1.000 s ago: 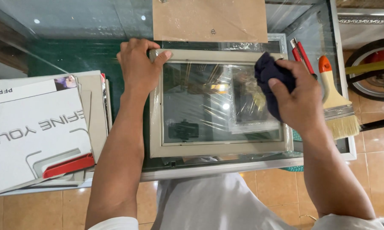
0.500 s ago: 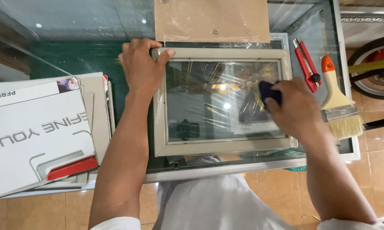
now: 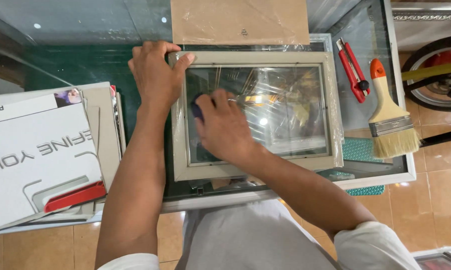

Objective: The person cleans a glass picture frame using a cloth.

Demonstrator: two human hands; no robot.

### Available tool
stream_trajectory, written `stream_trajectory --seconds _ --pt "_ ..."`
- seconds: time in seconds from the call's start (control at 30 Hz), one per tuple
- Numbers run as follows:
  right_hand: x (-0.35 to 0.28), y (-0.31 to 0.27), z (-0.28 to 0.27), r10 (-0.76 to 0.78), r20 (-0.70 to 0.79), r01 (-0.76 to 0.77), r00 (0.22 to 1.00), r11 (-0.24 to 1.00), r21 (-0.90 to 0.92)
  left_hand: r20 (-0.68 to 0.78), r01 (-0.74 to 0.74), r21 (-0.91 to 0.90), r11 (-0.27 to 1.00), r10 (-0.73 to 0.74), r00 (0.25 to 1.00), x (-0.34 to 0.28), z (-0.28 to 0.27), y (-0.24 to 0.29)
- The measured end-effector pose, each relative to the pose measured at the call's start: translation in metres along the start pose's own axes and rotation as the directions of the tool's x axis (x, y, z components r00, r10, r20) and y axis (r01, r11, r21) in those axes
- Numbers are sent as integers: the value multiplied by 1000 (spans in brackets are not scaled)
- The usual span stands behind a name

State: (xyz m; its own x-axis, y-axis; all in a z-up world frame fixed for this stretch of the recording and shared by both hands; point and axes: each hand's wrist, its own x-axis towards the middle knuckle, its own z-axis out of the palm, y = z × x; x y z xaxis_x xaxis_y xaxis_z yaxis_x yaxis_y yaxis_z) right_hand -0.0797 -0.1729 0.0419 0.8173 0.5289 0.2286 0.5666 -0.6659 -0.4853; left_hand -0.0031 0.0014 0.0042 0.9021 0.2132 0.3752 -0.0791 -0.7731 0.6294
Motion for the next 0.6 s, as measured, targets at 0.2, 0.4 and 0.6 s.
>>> stream_trajectory --seconds 0.2,0.4,0.6 --pt "-54 97 -67 294 -161 -326 942 916 -234 14 0 2 1000 0 1000 -1 3 -4" --pt "-96 127 -106 488 -230 -537 842 798 -274 -14 6 0 1000 -6 1000 0 3 3" --pt "-60 56 -48 314 -85 -320 946 944 -77 -9 64 2 998 -64 998 1 3 8"
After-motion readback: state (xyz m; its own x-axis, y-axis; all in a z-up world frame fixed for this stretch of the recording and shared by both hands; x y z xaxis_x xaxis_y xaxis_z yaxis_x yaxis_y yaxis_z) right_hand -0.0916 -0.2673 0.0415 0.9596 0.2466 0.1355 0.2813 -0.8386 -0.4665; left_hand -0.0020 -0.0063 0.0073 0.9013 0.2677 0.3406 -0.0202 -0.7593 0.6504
